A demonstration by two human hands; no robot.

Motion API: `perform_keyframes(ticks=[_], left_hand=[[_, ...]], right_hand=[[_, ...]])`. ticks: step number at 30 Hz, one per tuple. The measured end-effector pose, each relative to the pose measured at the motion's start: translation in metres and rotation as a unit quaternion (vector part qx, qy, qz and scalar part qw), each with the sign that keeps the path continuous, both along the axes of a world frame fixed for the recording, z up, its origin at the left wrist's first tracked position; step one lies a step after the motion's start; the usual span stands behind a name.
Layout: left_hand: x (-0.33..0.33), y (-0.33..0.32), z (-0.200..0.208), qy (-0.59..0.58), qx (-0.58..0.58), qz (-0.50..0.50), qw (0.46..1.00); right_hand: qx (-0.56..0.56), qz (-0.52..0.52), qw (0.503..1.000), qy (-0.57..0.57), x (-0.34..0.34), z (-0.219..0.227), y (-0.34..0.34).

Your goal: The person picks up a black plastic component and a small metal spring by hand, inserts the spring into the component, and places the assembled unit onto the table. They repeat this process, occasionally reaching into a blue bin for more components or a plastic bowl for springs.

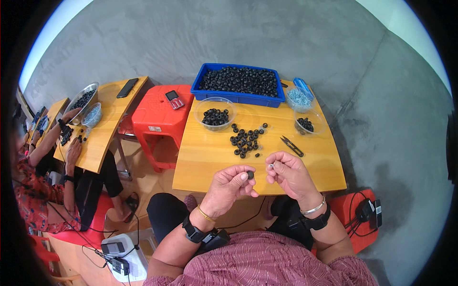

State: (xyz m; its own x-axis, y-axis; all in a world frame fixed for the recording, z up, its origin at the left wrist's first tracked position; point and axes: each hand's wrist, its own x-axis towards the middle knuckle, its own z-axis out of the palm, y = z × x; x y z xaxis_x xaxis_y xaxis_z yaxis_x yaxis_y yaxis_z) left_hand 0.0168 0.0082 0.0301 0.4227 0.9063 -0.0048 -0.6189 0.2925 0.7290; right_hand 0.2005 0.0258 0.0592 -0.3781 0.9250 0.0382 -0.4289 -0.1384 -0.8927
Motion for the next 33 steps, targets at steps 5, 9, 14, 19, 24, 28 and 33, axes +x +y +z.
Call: perform_keyframes(ticks=[5, 9, 14, 19, 24, 28, 33], left_hand=[[-0.001, -0.004, 0.001, -0.046, 0.016, -0.006, 0.999], [-0.001, -0.009, 0.006, -0.062, 0.021, -0.019, 0.998], [-0.004, -0.009, 0.007, -0.083, 0.009, -0.038, 0.996], [-0.005, -0.006, 0.002, -0.124, 0.023, -0.070, 0.989], [-0.005, -0.004, -0.002, -0.153, 0.036, -0.074, 0.985], [-0.003, -0.003, -0.002, -0.085, 0.047, -0.010, 0.995], [0.000, -0.005, -0.006, 0.103, 0.187, 0.070, 0.974]], right_hand=[[-0.021, 0.013, 0.999, 0.033, -0.009, 0.006, -0.014], [-0.032, 0.037, 0.996, 0.076, -0.015, 0.009, -0.022], [0.004, 0.009, 0.999, 0.044, -0.016, 0.013, -0.025], [0.032, -0.001, 0.999, 0.023, -0.014, 0.011, -0.023], [0.044, -0.013, 0.999, -0.004, -0.013, 0.009, -0.020], [0.044, -0.031, 0.999, -0.003, -0.016, 0.009, -0.020], [0.127, -0.026, 0.985, -0.110, -0.024, 0.005, -0.015]])
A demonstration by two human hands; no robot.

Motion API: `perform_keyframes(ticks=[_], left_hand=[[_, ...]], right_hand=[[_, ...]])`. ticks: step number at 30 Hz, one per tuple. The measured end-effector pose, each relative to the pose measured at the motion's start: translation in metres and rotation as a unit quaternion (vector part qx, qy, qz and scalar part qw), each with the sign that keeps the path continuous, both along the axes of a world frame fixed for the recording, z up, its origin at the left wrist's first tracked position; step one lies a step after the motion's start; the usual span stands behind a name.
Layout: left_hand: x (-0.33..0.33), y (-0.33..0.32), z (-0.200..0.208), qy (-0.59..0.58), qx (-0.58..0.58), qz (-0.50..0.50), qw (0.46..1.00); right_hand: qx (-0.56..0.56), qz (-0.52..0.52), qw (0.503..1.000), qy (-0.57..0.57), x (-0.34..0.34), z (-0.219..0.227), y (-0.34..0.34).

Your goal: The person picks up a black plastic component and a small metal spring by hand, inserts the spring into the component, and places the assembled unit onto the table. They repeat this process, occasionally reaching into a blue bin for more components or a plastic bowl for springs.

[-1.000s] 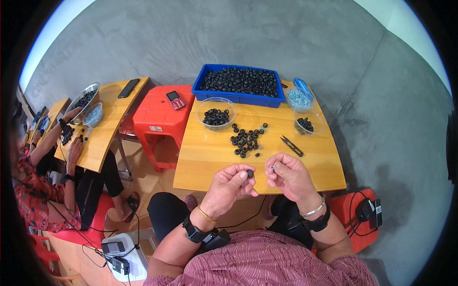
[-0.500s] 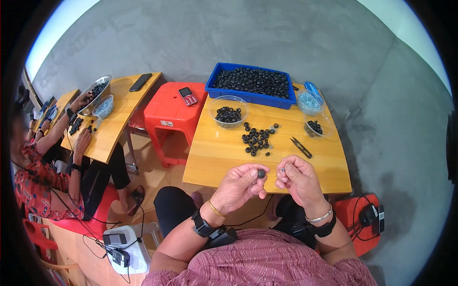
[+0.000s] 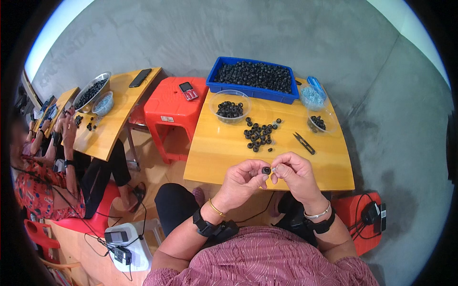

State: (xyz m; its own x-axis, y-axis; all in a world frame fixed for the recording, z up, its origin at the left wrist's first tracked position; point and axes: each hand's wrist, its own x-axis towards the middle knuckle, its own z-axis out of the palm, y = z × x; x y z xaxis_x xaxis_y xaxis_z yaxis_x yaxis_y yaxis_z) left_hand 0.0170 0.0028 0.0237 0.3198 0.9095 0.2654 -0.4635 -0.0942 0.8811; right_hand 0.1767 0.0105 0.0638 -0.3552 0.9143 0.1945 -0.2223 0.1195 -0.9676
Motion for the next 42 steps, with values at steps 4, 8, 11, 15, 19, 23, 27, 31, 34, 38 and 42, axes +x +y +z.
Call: perform_keyframes(ticks=[4, 8, 11, 15, 19, 23, 27, 31, 34, 38, 42], left_hand=[[-0.001, -0.002, -0.001, 0.036, 0.015, 0.013, 0.999], [-0.001, -0.001, 0.002, 0.071, 0.032, 0.033, 0.996], [-0.002, 0.001, -0.004, 0.056, 0.016, 0.019, 0.998], [0.000, 0.000, 0.000, 0.024, -0.011, -0.007, 1.000], [0.001, -0.001, -0.004, 0.025, -0.023, 0.012, 0.999], [0.002, -0.002, -0.005, 0.033, -0.032, 0.011, 0.999], [0.000, 0.000, -0.011, 0.048, -0.032, 0.015, 0.998], [0.000, 0.002, -0.015, 0.031, -0.031, 0.011, 0.999], [0.001, 0.002, -0.015, 0.022, -0.028, 0.009, 0.999], [0.000, 0.001, -0.013, 0.030, -0.042, 0.008, 0.999], [0.000, 0.002, -0.014, 0.052, -0.047, 0.001, 0.998]], right_hand=[[0.074, -0.002, 0.994, -0.085, 0.000, -0.007, 0.000], [0.075, -0.015, 0.994, -0.080, 0.000, -0.009, 0.000], [0.054, -0.005, 0.994, -0.095, 0.002, -0.010, -0.001], [-0.101, 0.028, 0.991, 0.088, 0.004, -0.020, 0.000], [-0.138, 0.037, 0.976, 0.162, 0.003, -0.023, 0.000], [-0.121, 0.027, 0.982, 0.139, 0.004, -0.022, -0.001], [-0.040, -0.042, 0.998, 0.016, 0.003, -0.013, -0.005], [0.113, -0.086, 0.984, -0.107, 0.003, -0.020, -0.006], [0.136, -0.102, 0.980, -0.106, 0.001, -0.021, -0.003], [0.147, -0.106, 0.975, -0.126, 0.000, -0.021, -0.003], [0.211, -0.122, 0.951, -0.190, -0.003, -0.019, -0.002]])
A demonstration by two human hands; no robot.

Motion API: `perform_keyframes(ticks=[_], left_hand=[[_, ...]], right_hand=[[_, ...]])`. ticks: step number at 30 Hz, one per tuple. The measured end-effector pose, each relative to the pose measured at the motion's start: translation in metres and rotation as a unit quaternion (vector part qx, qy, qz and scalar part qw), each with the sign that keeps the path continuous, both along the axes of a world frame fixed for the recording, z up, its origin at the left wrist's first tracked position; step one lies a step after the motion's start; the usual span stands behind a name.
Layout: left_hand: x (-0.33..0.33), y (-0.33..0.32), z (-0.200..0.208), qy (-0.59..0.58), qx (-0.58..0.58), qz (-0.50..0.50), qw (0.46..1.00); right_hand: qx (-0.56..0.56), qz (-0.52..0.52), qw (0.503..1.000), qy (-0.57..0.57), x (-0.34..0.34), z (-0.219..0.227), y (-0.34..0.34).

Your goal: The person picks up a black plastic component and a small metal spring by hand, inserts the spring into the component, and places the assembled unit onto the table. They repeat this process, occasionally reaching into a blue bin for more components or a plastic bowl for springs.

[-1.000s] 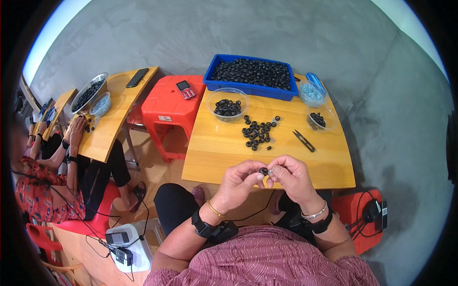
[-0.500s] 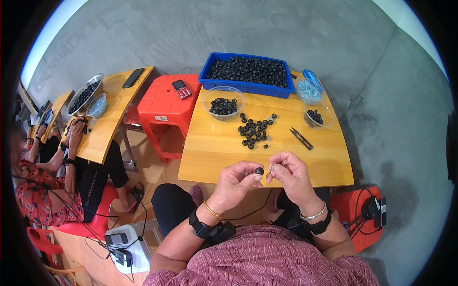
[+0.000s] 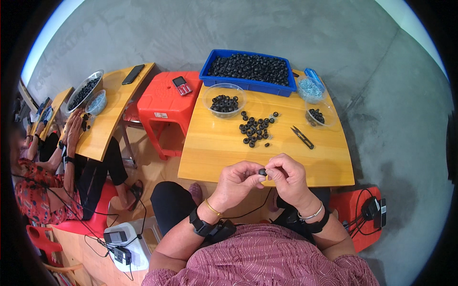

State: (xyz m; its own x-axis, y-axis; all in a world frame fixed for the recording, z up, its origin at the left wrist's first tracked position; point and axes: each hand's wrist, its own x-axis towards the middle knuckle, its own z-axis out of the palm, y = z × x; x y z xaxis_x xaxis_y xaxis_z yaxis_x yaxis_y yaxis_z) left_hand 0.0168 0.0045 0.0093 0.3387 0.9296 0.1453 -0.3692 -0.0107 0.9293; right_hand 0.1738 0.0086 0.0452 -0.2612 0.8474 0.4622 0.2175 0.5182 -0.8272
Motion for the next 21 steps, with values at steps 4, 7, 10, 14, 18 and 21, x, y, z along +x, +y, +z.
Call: perform_keyframes(ticks=[4, 7, 10, 14, 18, 21], left_hand=[[0.000, 0.001, -0.001, 0.010, -0.004, -0.003, 1.000], [0.000, 0.004, -0.005, -0.012, -0.017, -0.011, 1.000], [-0.001, 0.005, -0.009, -0.064, -0.038, -0.017, 0.997], [-0.002, 0.008, -0.011, -0.091, -0.048, -0.019, 0.995], [-0.003, 0.010, -0.009, -0.095, -0.067, -0.020, 0.993], [-0.008, 0.012, -0.012, -0.025, -0.081, -0.004, 0.996]], right_hand=[[0.070, 0.006, 0.996, -0.052, 0.000, 0.003, 0.002], [0.085, 0.018, 0.994, -0.060, 0.002, 0.004, 0.003], [0.018, -0.022, 0.998, -0.050, 0.008, 0.001, 0.003], [0.053, -0.017, 0.994, -0.089, 0.007, 0.003, 0.002], [0.089, -0.004, 0.987, -0.131, 0.003, -0.002, -0.004], [0.084, -0.021, 0.985, -0.148, 0.005, -0.006, 0.003]])
